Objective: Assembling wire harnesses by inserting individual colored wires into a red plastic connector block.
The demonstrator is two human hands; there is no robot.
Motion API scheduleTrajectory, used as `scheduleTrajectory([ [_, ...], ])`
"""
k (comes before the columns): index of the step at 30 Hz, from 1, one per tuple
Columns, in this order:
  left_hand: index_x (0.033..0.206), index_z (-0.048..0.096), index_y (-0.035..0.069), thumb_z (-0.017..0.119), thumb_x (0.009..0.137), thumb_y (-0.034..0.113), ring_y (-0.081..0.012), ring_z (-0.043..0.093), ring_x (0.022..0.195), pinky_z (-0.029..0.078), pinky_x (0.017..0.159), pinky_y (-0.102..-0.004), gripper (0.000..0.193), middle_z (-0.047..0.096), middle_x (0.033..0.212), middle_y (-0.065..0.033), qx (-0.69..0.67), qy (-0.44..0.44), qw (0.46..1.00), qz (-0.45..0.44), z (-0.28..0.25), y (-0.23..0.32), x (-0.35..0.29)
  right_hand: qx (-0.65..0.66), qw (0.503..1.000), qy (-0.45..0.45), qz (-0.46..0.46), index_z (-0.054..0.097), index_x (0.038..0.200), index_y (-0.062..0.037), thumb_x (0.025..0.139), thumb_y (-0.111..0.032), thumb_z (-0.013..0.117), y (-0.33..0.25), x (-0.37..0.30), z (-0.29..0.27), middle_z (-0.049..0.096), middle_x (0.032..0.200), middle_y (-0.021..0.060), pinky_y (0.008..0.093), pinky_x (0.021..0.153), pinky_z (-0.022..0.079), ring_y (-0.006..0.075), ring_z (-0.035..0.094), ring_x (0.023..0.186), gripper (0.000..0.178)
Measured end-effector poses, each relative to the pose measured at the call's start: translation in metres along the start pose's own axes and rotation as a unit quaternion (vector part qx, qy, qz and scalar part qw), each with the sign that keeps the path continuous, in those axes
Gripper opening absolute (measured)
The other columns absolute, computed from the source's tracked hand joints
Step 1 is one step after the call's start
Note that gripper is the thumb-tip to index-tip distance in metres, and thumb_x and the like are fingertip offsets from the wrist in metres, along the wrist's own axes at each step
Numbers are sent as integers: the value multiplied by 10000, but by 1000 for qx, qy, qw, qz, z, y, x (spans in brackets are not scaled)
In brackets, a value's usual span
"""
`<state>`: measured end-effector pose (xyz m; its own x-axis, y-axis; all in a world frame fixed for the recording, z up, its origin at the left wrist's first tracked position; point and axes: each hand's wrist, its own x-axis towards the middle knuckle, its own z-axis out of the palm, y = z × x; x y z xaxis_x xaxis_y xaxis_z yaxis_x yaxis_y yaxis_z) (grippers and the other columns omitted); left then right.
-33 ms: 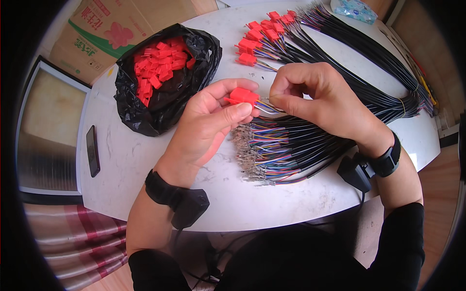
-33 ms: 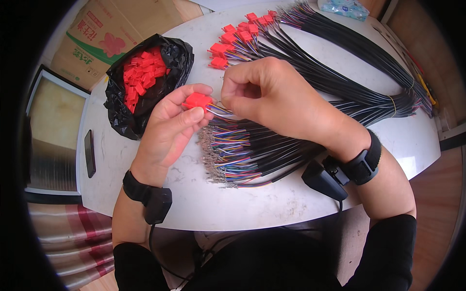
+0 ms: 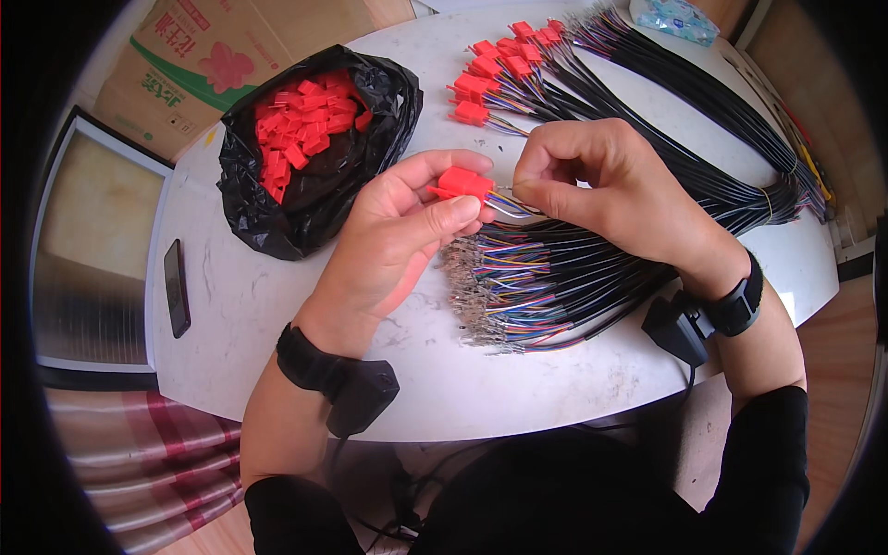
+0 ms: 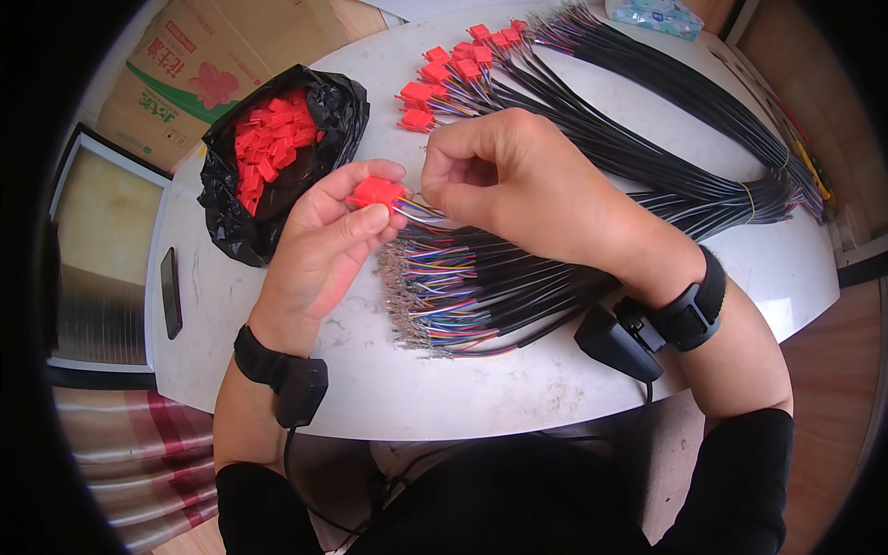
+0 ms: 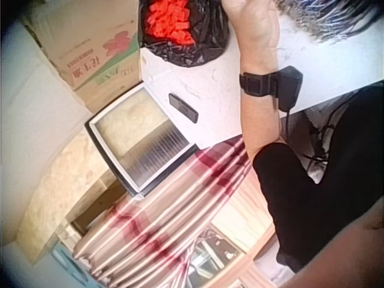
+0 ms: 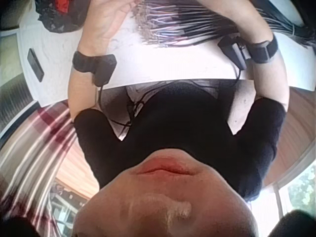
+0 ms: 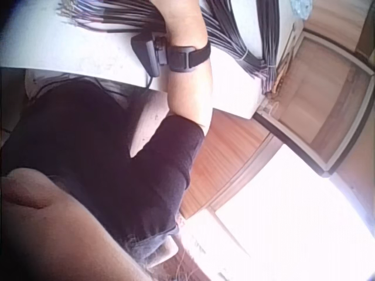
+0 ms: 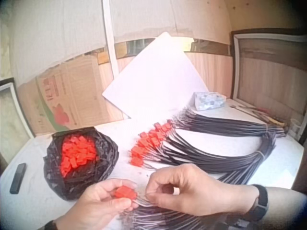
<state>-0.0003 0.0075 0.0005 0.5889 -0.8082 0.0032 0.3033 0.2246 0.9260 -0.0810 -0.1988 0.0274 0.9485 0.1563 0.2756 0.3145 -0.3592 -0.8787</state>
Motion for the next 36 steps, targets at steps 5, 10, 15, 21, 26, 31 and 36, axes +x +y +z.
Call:
scheduleTrajectory([
  [5, 1228, 510, -13, 634, 872, 64, -120, 603, 929, 466, 866, -255, 384, 628, 1028, -66, -2, -1, 1000, 5, -1, -3, 1, 52, 998, -16, 27, 612, 792, 24, 834, -8, 611, 3, 0, 0, 584, 681, 2, 219, 633, 458, 49, 531, 645, 53],
  [10, 1224, 515, -15, 634, 869, 58, -124, 605, 924, 470, 864, -258, 381, 629, 1029, -68, 32, 18, 999, 20, 4, 0, -1, 138, 989, -31, 48, 623, 805, 18, 872, -51, 628, 7, 1, -1, 589, 698, -16, 200, 620, 440, 25, 520, 666, 96],
  [15, 1224, 521, -23, 640, 861, 52, -127, 611, 916, 474, 862, -262, 390, 633, 1022, -76, 85, 29, 995, 40, 4, 0, -1, 117, 991, -9, 60, 627, 809, 19, 882, -72, 624, 7, 0, 6, 588, 698, -19, 195, 607, 431, 20, 512, 661, 117],
  [21, 1213, 534, -30, 648, 857, 57, -130, 612, 922, 479, 864, -263, 384, 632, 1027, -83, 90, 41, 994, 50, 8, 0, -1, 78, 996, 30, 41, 622, 805, 25, 880, -82, 618, 9, -1, 11, 574, 676, -24, 198, 587, 422, 20, 497, 649, 131],
  [26, 1213, 536, -28, 648, 857, 55, -133, 611, 924, 479, 865, -264, 383, 628, 1030, -85, 95, 41, 993, 52, 8, 0, -2, 65, 996, 34, 52, 622, 802, 22, 879, -78, 613, 8, -2, 13, 555, 660, -31, 198, 581, 416, 19, 484, 643, 126],
  [31, 1197, 534, -12, 646, 856, 48, -133, 607, 925, 476, 868, -265, 363, 618, 1046, -78, 88, 32, 994, 58, 8, -1, -1, 103, 993, 29, 45, 611, 772, 8, 875, -56, 605, 6, -1, 10, 546, 667, -31, 198, 586, 413, 18, 479, 641, 121],
  [36, 1188, 519, 8, 630, 864, 39, -129, 592, 944, 467, 878, -265, 344, 609, 1079, -78, 59, 38, 995, 67, 6, -4, 0, 86, 995, 1, 51, 599, 750, 5, 863, -39, 610, 1, 0, 2, 541, 665, -30, 199, 601, 419, 24, 495, 646, 122],
])
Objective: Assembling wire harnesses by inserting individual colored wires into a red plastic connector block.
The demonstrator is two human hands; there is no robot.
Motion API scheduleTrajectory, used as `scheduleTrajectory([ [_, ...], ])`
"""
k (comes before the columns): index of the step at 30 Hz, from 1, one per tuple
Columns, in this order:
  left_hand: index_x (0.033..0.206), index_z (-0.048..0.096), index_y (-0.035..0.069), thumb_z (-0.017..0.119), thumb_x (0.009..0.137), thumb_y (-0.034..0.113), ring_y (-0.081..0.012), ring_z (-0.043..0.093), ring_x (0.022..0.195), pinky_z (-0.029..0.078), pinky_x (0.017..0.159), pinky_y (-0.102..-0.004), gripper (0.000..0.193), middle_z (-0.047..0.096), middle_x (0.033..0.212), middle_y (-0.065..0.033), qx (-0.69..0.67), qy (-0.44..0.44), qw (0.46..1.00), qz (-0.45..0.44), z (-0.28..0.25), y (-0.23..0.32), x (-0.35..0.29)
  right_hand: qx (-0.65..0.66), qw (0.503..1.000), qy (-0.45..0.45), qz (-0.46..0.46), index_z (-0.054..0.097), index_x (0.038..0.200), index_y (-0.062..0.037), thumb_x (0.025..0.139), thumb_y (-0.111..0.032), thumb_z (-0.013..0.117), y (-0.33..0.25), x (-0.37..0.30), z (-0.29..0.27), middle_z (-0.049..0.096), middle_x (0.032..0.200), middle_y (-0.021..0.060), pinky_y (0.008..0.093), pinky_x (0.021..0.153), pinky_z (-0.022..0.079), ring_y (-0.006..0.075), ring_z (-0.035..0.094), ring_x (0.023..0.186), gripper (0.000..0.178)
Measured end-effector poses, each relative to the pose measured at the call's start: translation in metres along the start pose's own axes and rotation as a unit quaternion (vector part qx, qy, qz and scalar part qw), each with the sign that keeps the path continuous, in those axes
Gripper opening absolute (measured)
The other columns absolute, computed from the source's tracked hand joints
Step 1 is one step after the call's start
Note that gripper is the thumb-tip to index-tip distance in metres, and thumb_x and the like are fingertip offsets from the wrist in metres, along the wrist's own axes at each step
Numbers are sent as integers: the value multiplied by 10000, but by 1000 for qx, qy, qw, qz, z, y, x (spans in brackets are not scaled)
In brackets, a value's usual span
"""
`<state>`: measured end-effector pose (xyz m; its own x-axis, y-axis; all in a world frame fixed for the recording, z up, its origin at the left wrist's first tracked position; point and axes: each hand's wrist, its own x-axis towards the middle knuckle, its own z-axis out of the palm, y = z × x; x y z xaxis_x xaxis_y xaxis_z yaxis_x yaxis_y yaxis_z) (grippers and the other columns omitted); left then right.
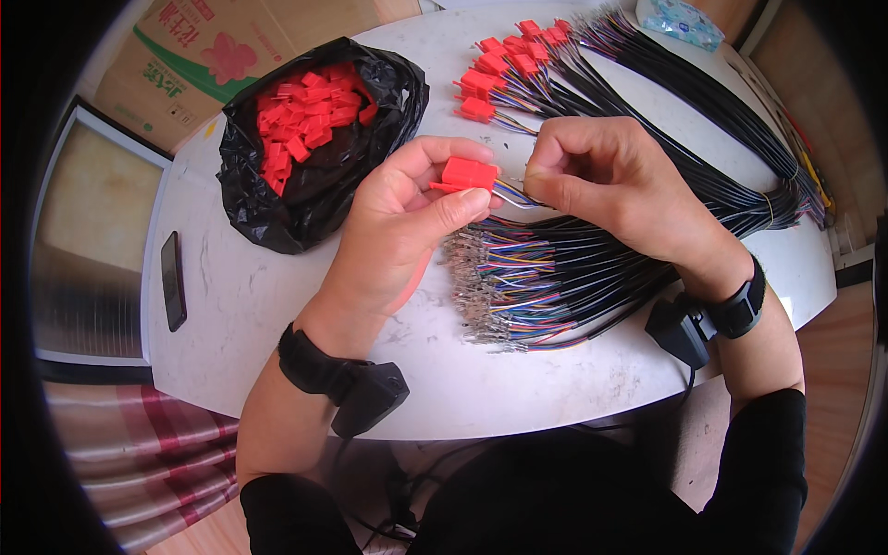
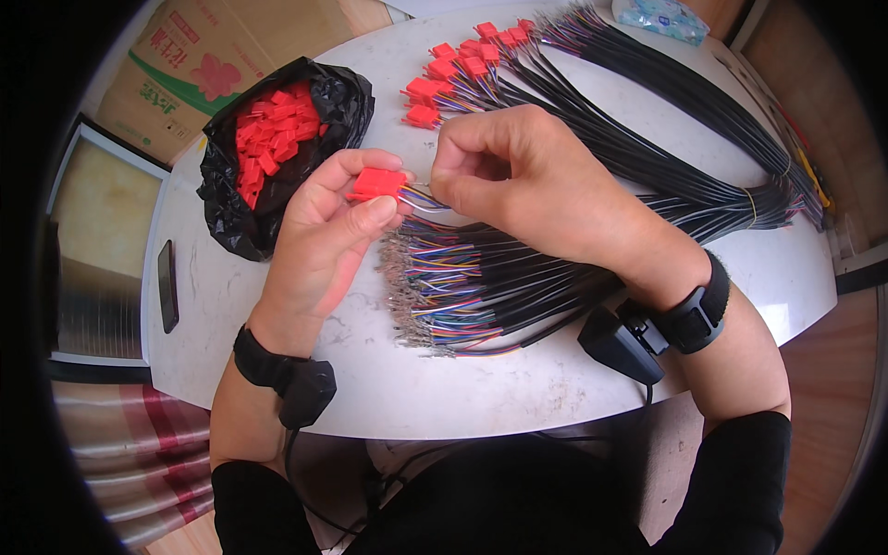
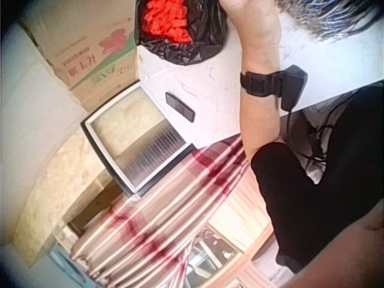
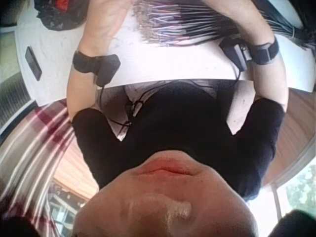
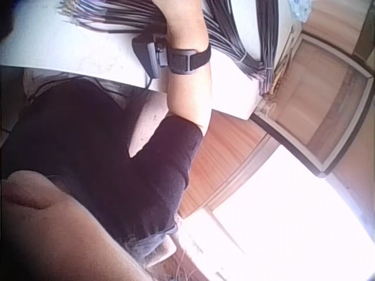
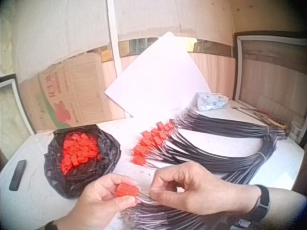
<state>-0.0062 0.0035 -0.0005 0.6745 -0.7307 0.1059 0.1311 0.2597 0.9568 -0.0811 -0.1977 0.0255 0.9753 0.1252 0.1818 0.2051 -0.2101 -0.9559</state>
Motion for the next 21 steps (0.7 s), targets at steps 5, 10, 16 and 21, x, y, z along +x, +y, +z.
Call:
scheduleTrajectory([
  [5, 1193, 519, 10, 625, 867, 40, -129, 591, 947, 465, 870, -263, 344, 610, 1086, -79, -12, -2, 1000, -11, 0, 1, 0, -20, 1000, -4, -1, 595, 746, 7, 852, -30, 608, -1, 0, -1, 543, 661, -24, 204, 610, 426, 30, 507, 645, 113],
  [10, 1196, 516, 1, 624, 865, 39, -131, 597, 945, 465, 857, -261, 350, 609, 1087, -82, -45, -13, 998, -34, -3, 1, 0, -122, 990, 27, -73, 572, 748, 1, 819, -10, 602, -1, 0, 1, 535, 660, 5, 228, 618, 434, 60, 510, 638, 78],
  [16, 1195, 522, -7, 622, 863, 32, -131, 597, 953, 466, 869, -267, 348, 605, 1070, -81, -58, -15, 998, -31, -3, 0, -1, -179, 981, 7, -74, 575, 750, -4, 814, -10, 602, -6, -2, -1, 537, 662, 9, 231, 615, 432, 68, 504, 626, 70],
  [21, 1196, 528, -10, 616, 863, 21, -132, 591, 971, 466, 890, -272, 346, 602, 1075, -75, -12, -40, 999, -16, -5, 0, -1, -103, 994, -24, -25, 593, 759, 1, 834, -22, 604, -6, -1, -1, 550, 665, -1, 225, 614, 430, 50, 501, 630, 79],
])
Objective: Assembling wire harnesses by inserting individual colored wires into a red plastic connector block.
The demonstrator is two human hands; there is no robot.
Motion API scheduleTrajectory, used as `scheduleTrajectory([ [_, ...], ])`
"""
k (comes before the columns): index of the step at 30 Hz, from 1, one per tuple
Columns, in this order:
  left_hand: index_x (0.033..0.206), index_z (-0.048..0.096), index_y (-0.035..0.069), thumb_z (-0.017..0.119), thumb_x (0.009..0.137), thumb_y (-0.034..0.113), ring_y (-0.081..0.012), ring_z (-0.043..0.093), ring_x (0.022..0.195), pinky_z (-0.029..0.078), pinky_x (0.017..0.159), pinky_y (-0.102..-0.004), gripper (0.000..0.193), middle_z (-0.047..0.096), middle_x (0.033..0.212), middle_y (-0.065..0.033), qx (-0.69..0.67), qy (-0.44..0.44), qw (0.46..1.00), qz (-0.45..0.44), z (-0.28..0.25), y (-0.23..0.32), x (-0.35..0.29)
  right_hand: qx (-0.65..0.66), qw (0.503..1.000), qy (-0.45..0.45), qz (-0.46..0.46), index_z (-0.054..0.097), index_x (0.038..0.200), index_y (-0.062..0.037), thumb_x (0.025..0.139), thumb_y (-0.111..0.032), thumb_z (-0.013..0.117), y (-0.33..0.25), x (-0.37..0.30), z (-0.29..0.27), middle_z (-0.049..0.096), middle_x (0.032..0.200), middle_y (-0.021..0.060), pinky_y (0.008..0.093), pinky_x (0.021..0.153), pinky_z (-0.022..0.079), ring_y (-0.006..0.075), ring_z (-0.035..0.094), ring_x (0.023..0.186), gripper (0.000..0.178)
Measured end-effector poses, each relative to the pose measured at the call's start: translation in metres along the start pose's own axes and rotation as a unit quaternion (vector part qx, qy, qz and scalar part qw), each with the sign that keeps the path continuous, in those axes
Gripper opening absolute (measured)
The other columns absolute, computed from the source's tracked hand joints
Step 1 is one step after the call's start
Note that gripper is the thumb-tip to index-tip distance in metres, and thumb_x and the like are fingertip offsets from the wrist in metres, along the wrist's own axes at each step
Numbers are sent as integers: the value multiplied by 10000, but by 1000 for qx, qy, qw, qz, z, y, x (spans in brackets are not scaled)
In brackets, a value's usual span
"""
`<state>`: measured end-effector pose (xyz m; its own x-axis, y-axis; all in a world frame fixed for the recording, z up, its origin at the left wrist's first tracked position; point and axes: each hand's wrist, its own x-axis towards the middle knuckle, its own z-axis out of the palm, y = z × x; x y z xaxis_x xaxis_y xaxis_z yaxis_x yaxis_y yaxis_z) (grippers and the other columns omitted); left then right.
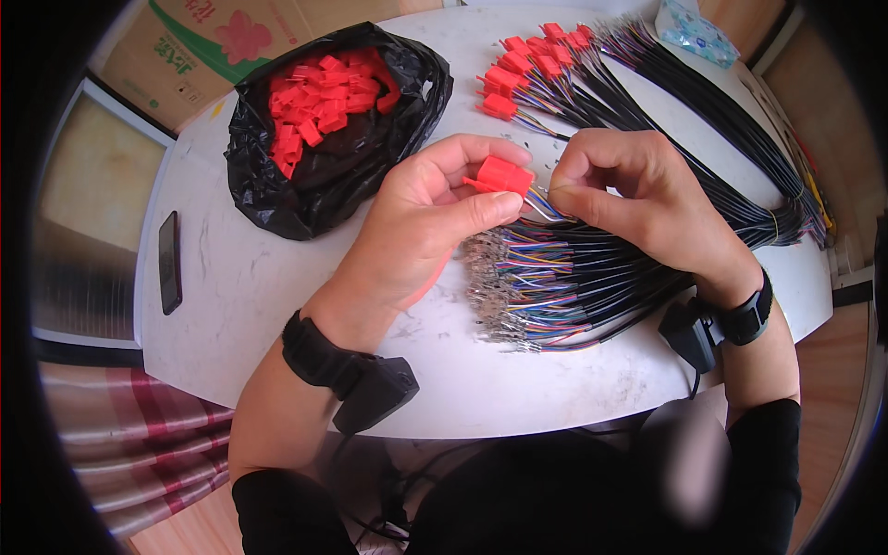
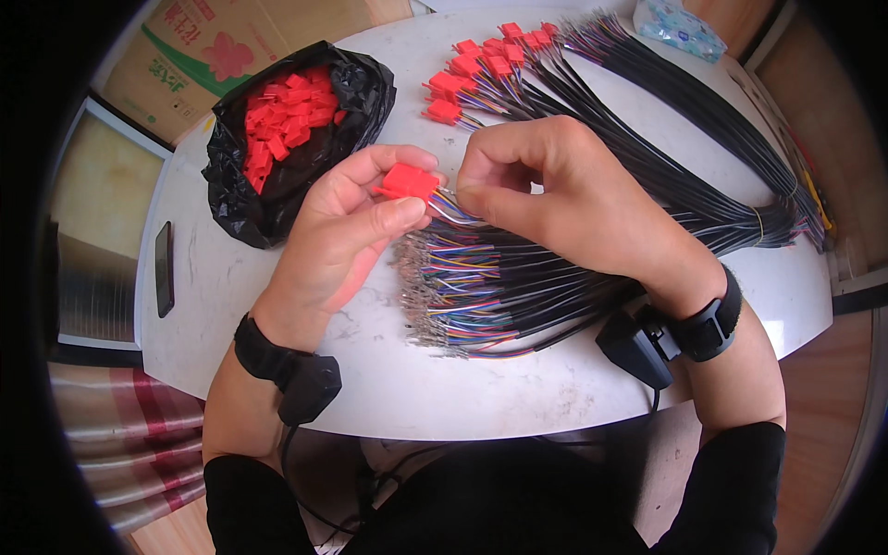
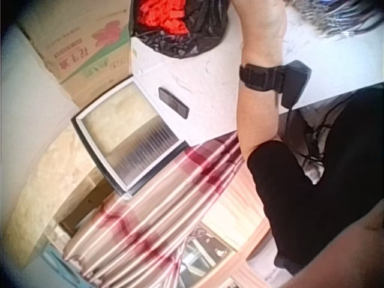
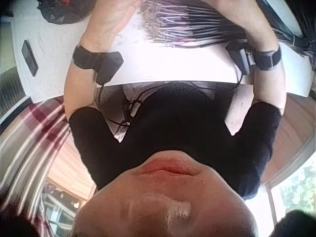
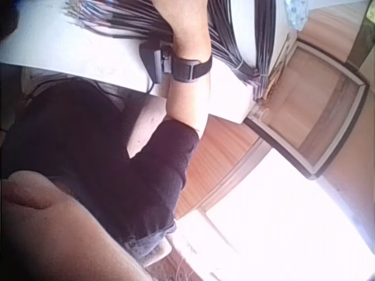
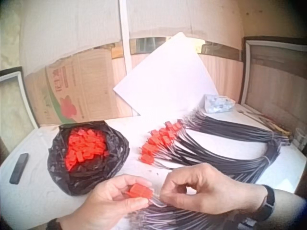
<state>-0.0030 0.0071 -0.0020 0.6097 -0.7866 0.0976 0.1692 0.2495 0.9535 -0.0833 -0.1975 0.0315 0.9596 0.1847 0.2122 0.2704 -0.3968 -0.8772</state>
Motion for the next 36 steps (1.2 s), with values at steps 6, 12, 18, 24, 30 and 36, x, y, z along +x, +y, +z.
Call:
scheduleTrajectory([
  [6, 1196, 529, -17, 612, 863, 12, -132, 592, 971, 466, 896, -271, 345, 602, 1075, -74, -2, 7, 1000, 2, 0, -2, 2, 55, 997, 29, 37, 603, 785, 8, 856, -43, 606, 2, 2, 3, 560, 664, -17, 219, 609, 427, 27, 499, 644, 88],
  [12, 1201, 527, -24, 614, 865, 13, -134, 595, 964, 468, 893, -277, 349, 599, 1086, -77, -12, 8, 1000, -20, 1, -2, 2, 54, 998, 34, 13, 617, 804, 15, 863, -70, 623, 11, 1, 9, 563, 659, -13, 219, 601, 422, 32, 502, 645, 103],
  [18, 1193, 538, -37, 628, 856, 17, -135, 618, 930, 480, 870, -265, 354, 622, 1071, -85, 11, 20, 1000, -9, 1, -2, 2, 18, 998, 68, 8, 617, 798, 22, 867, -97, 632, 10, 0, 14, 562, 642, 2, 225, 581, 416, 44, 496, 629, 137],
  [24, 1187, 544, -44, 649, 841, 23, -134, 620, 935, 476, 874, -260, 368, 629, 1062, -86, 45, 25, 999, -7, 3, 0, 1, 45, 997, 65, 27, 616, 791, 22, 871, -106, 634, 12, 0, 17, 565, 645, -4, 223, 559, 407, 40, 481, 618, 152],
  [30, 1170, 544, -21, 638, 844, 16, -125, 595, 966, 462, 895, -269, 341, 609, 1070, -75, 37, 23, 999, -5, 6, 1, 1, 85, 995, 36, 32, 601, 763, 17, 874, -93, 624, 9, 1, 10, 545, 633, -22, 219, 545, 394, 32, 461, 606, 159],
  [36, 1177, 531, -1, 629, 854, 24, -121, 583, 971, 458, 886, -264, 338, 603, 1082, -68, 28, 22, 999, -22, 7, -1, 1, 3, 1000, 2, 24, 582, 767, 9, 871, -62, 615, 2, 0, 2, 537, 670, -21, 206, 588, 397, 33, 468, 634, 130],
])
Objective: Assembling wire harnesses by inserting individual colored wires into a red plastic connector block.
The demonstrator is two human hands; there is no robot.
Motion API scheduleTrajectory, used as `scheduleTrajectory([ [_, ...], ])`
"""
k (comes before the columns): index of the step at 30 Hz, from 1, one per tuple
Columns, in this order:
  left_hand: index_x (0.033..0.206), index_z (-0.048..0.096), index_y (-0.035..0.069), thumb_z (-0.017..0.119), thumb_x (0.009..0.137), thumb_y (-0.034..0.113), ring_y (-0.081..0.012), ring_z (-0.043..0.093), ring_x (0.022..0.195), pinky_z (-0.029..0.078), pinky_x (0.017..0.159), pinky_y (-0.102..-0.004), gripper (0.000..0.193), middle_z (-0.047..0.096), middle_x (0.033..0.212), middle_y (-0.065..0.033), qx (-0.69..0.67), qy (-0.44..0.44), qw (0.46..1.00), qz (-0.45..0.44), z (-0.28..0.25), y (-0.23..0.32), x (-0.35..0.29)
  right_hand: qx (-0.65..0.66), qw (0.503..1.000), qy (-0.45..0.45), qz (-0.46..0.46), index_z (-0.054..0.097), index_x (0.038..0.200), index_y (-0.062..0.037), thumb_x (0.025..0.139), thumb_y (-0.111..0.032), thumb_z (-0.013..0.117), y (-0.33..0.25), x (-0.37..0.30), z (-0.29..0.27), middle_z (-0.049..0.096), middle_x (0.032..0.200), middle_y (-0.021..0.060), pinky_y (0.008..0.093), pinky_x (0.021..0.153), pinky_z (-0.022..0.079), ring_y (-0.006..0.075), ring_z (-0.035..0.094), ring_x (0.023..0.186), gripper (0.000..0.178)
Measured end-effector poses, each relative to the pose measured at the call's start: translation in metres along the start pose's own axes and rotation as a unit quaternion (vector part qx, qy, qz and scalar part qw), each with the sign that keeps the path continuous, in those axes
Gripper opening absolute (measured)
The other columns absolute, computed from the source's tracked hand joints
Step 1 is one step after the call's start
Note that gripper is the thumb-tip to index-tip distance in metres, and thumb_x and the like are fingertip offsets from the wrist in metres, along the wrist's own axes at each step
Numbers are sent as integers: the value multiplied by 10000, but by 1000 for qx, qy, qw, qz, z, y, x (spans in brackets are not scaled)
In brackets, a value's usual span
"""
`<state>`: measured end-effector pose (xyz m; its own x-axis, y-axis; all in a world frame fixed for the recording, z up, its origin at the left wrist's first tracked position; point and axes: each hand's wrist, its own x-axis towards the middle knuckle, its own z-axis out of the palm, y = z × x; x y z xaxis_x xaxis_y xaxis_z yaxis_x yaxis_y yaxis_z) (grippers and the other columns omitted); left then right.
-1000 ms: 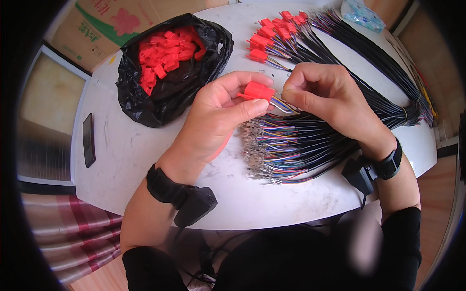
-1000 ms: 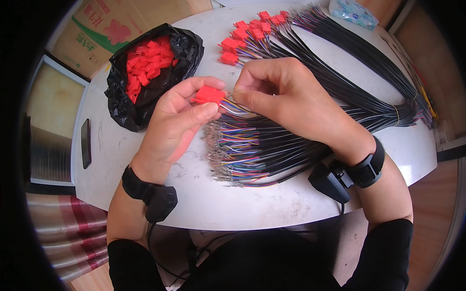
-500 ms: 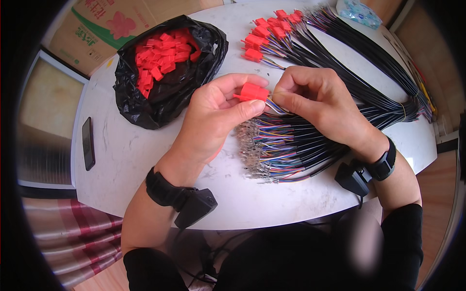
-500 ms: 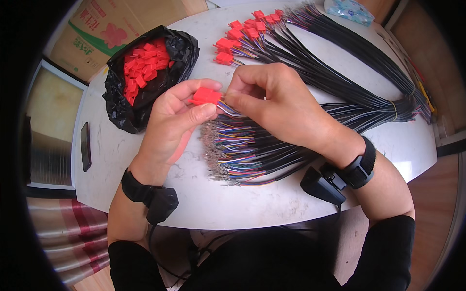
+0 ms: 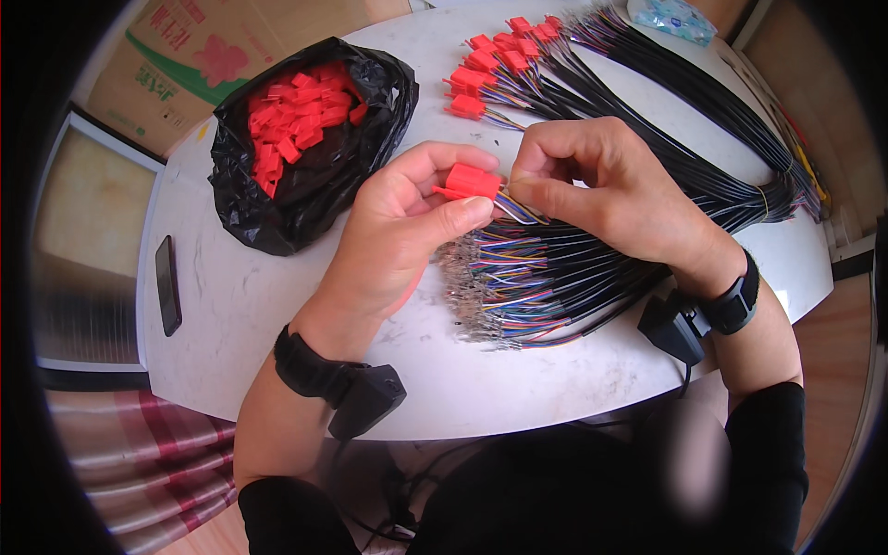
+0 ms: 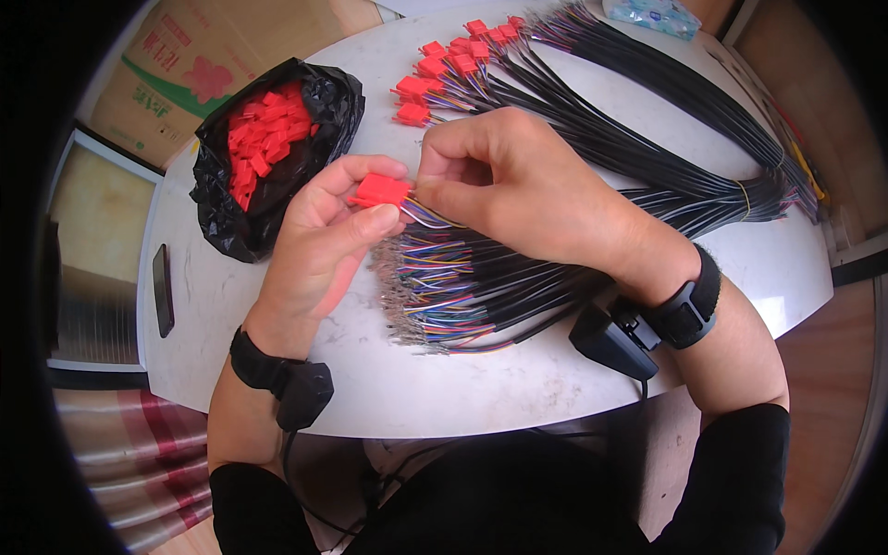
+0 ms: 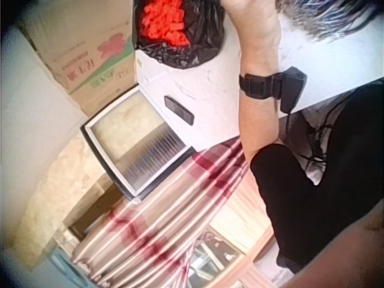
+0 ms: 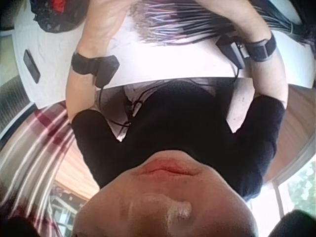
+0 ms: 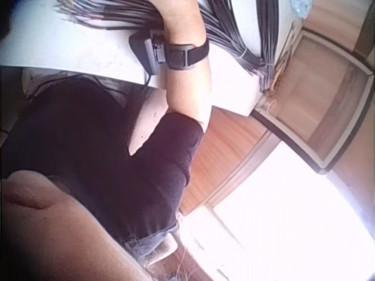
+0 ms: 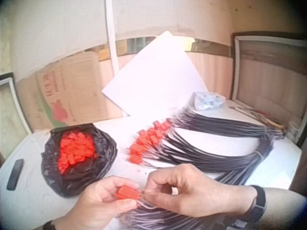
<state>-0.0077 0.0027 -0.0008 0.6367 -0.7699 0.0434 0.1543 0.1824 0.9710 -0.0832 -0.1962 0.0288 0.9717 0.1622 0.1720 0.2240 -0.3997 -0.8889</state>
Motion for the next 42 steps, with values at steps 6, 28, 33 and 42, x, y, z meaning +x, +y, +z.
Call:
scheduleTrajectory([
  [6, 1172, 530, 20, 607, 865, 22, -117, 572, 968, 445, 884, -252, 316, 599, 1108, -80, -50, 12, 999, 4, -5, 3, 0, 109, 994, -6, 4, 598, 745, 10, 851, -62, 618, 0, 0, -4, 542, 627, -9, 222, 577, 408, 42, 483, 610, 130],
  [28, 1185, 514, 1, 605, 872, 15, -150, 589, 959, 468, 849, -261, 326, 606, 1072, -92, -106, -2, 993, -40, -10, -6, 4, 26, 999, 27, -13, 584, 788, -3, 880, -39, 600, 11, 2, -3, 527, 687, -35, 189, 597, 392, 22, 469, 650, 100],
  [33, 1201, 503, 13, 590, 868, -6, -132, 583, 946, 466, 850, -256, 344, 595, 1107, -91, -106, 16, 993, -53, -11, -3, 2, -59, 995, 47, -64, 556, 696, 21, 745, -50, 624, 9, 2, -4, 502, 587, 96, 302, 559, 419, 180, 495, 545, 109],
  [42, 1225, 497, 11, 602, 872, 13, -129, 583, 949, 466, 857, -258, 368, 593, 1120, -107, -99, 13, 993, -63, -9, -2, 4, -102, 992, 36, -71, 518, 724, -3, 784, 38, 592, 6, -3, -8, 483, 616, 5, 229, 556, 393, 67, 457, 586, 104],
])
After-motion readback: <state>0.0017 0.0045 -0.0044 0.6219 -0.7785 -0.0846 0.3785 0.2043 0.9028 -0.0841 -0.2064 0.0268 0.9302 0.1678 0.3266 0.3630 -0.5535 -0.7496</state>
